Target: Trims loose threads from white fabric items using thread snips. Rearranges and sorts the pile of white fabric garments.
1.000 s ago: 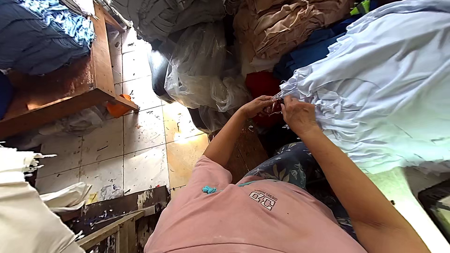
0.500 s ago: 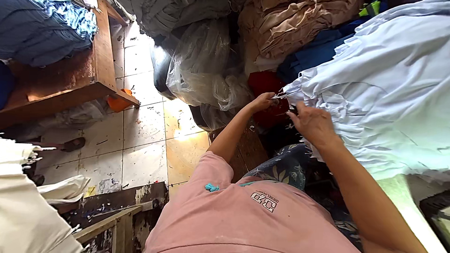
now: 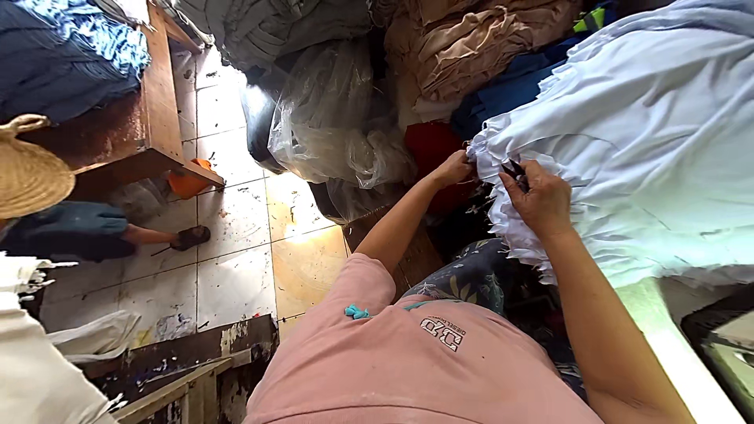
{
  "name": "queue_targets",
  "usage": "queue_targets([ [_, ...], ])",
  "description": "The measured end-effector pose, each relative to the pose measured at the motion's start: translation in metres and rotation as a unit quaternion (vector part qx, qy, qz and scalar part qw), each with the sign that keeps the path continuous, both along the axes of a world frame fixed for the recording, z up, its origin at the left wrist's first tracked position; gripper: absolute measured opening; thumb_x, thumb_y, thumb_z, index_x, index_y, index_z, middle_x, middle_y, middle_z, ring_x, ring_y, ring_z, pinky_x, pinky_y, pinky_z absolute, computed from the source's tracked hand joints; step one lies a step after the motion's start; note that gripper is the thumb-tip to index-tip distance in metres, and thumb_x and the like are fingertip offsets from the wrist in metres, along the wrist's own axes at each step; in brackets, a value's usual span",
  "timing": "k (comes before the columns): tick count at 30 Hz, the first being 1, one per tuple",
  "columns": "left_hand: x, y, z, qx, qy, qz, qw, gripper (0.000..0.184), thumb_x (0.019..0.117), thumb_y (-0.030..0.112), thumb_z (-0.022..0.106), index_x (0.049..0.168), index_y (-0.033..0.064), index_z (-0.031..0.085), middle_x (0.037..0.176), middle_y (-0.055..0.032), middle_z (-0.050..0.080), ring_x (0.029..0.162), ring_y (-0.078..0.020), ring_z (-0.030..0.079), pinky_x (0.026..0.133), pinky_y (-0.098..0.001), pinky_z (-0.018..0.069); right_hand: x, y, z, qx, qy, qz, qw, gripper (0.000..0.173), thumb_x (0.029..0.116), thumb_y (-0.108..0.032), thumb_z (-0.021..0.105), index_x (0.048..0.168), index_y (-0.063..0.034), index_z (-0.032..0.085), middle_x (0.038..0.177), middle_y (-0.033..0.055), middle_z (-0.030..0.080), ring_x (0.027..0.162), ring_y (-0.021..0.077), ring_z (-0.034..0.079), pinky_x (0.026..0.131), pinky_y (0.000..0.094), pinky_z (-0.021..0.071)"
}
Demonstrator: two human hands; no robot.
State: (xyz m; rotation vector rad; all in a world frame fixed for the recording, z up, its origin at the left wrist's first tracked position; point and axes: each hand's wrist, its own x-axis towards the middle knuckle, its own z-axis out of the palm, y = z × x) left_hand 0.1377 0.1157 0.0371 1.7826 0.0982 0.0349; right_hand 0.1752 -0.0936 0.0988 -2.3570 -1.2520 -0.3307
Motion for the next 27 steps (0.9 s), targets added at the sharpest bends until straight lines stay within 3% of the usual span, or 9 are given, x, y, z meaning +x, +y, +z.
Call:
queue_targets([
  [1, -0.005, 0.001, -0.002, 0.015, 0.004, -0.005, 1.0, 0.027, 0.1057, 0.006, 0.046, 0.116, -0.0109, 0.064, 0.101, -0.0187, 0.07, 0.09, -0.0182, 0.067, 0.085, -0.0378, 0.0554, 0.0, 0.0, -0.001, 0.0, -0.002, 0.002, 1.0, 0.046, 0.1047, -0.038, 0.054, 0.103, 0.0067, 0.064, 0.07, 0.0218, 0.061, 0.059, 0.0412, 0.061, 0.052, 0.0569, 0.0455],
  [4, -0.028, 0.01, -0.004, -0.002, -0.011, -0.019, 1.0, 0.03, 0.1095, 0.01, 0.039, 0.107, -0.0078, 0.062, 0.073, -0.0015, 0.054, 0.059, -0.0031, 0.046, 0.056, -0.0214, 0.0412, -0.001, 0.0, -0.001, -0.002, -0.01, 0.008, 1.0, 0.046, 0.1047, -0.038, 0.054, 0.102, 0.0073, 0.064, 0.07, 0.0222, 0.061, 0.059, 0.0424, 0.062, 0.051, 0.0573, 0.0451],
  [5, -0.035, 0.015, -0.006, -0.032, -0.014, -0.034, 0.999, 0.03, 0.1101, 0.011, 0.037, 0.102, -0.0065, 0.06, 0.067, 0.0021, 0.048, 0.053, -0.0009, 0.041, 0.05, -0.0182, 0.0361, -0.002, 0.0, -0.001, -0.008, -0.012, 0.009, 1.0, 0.046, 0.1048, -0.037, 0.054, 0.102, 0.0076, 0.064, 0.071, 0.0229, 0.062, 0.06, 0.0435, 0.063, 0.051, 0.0579, 0.0458],
  [8, -0.052, 0.025, -0.007, -0.118, -0.023, -0.083, 0.989, 0.031, 0.1108, 0.015, 0.034, 0.088, 0.0059, 0.052, 0.058, 0.008, 0.04, 0.045, 0.0012, 0.034, 0.043, -0.0145, 0.0294, -0.006, 0.003, -0.001, -0.037, -0.026, 0.004, 0.999, 0.044, 0.105, -0.036, 0.053, 0.102, 0.0067, 0.063, 0.074, 0.024, 0.063, 0.063, 0.0449, 0.065, 0.052, 0.0582, 0.0463],
  [11, -0.058, 0.022, -0.004, -0.178, -0.043, -0.084, 0.979, 0.031, 0.1106, 0.016, 0.033, 0.085, 0.0107, 0.049, 0.057, 0.0087, 0.039, 0.044, 0.0003, 0.035, 0.042, -0.015, 0.0301, -0.009, 0.011, 0.002, -0.071, -0.036, 0.007, 0.997, 0.039, 0.1043, -0.03, 0.055, 0.101, 0.0076, 0.063, 0.076, 0.0264, 0.064, 0.065, 0.048, 0.066, 0.052, 0.0604, 0.0477],
  [19, -0.058, 0.0, -0.016, -0.277, -0.11, 0.07, 0.952, 0.041, 0.1118, 0.024, 0.026, 0.077, 0.0155, 0.046, 0.053, 0.009, 0.039, 0.041, -0.0014, 0.035, 0.041, -0.017, 0.0326, -0.025, 0.06, -0.002, -0.111, -0.001, 0.035, 0.993, 0.028, 0.1013, -0.019, 0.059, 0.098, 0.0081, 0.064, 0.082, 0.029, 0.066, 0.072, 0.0499, 0.068, 0.057, 0.0629, 0.0502],
  [23, -0.068, -0.002, -0.014, -0.172, -0.121, 0.147, 0.967, 0.038, 0.1098, 0.019, 0.032, 0.077, 0.0104, 0.051, 0.056, 0.0077, 0.042, 0.044, 0.0, 0.037, 0.042, -0.0168, 0.0332, -0.034, 0.081, -0.001, -0.124, 0.012, 0.013, 0.992, 0.025, 0.1007, -0.016, 0.059, 0.101, 0.0094, 0.064, 0.084, 0.03, 0.067, 0.074, 0.0507, 0.068, 0.06, 0.0628, 0.0503],
  [27, -0.077, -0.009, -0.017, 0.02, -0.164, 0.16, 0.973, 0.036, 0.1089, 0.013, 0.038, 0.086, -0.0028, 0.061, 0.067, -0.0005, 0.051, 0.059, -0.0053, 0.049, 0.06, -0.0244, 0.0448, -0.035, 0.091, -0.004, -0.162, 0.023, 0.026, 0.986, 0.02, 0.1015, -0.009, 0.054, 0.101, 0.0086, 0.063, 0.081, 0.0295, 0.066, 0.076, 0.0504, 0.069, 0.062, 0.0615, 0.0509],
])
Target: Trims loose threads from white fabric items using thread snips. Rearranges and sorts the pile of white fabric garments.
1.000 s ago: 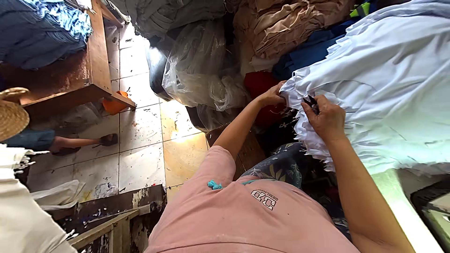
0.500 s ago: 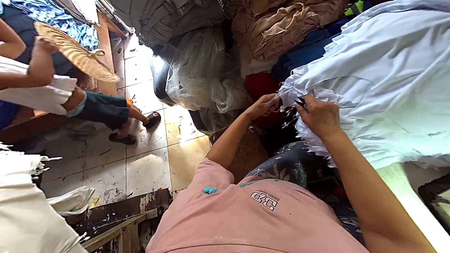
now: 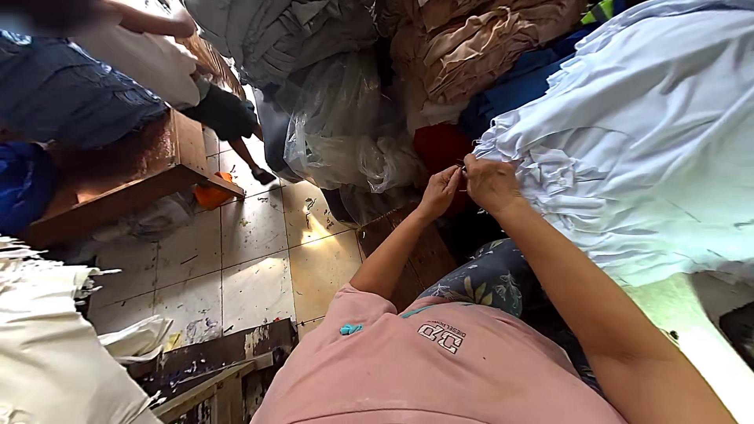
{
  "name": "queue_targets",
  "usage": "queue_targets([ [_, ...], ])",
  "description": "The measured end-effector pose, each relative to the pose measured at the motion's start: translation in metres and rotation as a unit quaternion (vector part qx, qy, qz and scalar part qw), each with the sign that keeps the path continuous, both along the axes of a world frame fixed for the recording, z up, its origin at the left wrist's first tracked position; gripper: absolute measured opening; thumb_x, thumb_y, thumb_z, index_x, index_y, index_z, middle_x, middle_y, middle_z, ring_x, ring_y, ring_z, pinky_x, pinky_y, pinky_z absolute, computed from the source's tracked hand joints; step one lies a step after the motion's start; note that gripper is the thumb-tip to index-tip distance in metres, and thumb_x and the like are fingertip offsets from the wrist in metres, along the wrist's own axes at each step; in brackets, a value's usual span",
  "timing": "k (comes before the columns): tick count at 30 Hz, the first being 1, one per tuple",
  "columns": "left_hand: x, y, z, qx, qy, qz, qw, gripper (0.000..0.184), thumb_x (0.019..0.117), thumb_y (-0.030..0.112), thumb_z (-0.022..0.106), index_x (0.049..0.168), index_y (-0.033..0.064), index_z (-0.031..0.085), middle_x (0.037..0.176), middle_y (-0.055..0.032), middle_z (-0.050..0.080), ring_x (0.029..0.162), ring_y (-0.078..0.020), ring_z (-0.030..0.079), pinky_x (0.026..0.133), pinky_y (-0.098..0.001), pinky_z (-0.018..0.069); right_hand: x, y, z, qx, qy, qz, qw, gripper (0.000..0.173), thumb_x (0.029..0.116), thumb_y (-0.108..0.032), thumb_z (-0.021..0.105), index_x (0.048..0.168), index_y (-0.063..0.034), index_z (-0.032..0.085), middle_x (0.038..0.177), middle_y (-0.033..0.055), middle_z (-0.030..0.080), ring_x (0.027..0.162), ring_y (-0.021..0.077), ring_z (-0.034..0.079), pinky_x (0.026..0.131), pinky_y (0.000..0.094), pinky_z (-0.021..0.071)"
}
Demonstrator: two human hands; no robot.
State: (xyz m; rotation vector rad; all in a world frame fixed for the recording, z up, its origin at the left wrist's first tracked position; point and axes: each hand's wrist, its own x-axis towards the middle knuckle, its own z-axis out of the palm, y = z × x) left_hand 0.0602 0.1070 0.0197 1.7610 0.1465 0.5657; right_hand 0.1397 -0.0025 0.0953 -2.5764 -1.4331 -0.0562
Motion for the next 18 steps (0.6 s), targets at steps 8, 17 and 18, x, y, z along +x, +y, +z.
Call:
queue_targets([
  [8, -0.009, 0.009, -0.032, 0.086, 0.079, 0.001, 0.993, 0.038, 0.1082, 0.014, 0.037, 0.086, -0.0064, 0.061, 0.067, -0.0088, 0.054, 0.062, -0.0167, 0.054, 0.064, -0.0359, 0.0485, 0.014, -0.066, 0.043, 0.023, 0.089, -0.026, 0.995, 0.039, 0.1064, -0.031, 0.053, 0.11, 0.0066, 0.063, 0.088, 0.0304, 0.066, 0.083, 0.0526, 0.068, 0.069, 0.0696, 0.05],
  [17, -0.028, 0.034, -0.039, -0.109, 0.102, -0.118, 0.982, 0.038, 0.1068, 0.011, 0.036, 0.075, 0.0036, 0.055, 0.059, 0.0065, 0.051, 0.05, 0.0004, 0.047, 0.051, -0.0182, 0.0437, 0.036, -0.135, 0.026, 0.168, 0.086, -0.145, 0.971, 0.048, 0.1072, -0.038, 0.049, 0.111, 0.0082, 0.061, 0.078, 0.0249, 0.06, 0.068, 0.0429, 0.059, 0.063, 0.0626, 0.0444],
  [18, -0.032, 0.034, -0.035, -0.109, 0.109, -0.132, 0.979, 0.038, 0.1063, 0.01, 0.036, 0.074, 0.0047, 0.055, 0.059, 0.0064, 0.052, 0.051, 0.0002, 0.049, 0.051, -0.0185, 0.0445, 0.033, -0.132, 0.027, 0.154, 0.076, -0.139, 0.975, 0.049, 0.1074, -0.038, 0.048, 0.111, 0.0086, 0.062, 0.079, 0.0266, 0.061, 0.07, 0.0461, 0.061, 0.063, 0.0647, 0.0443],
])
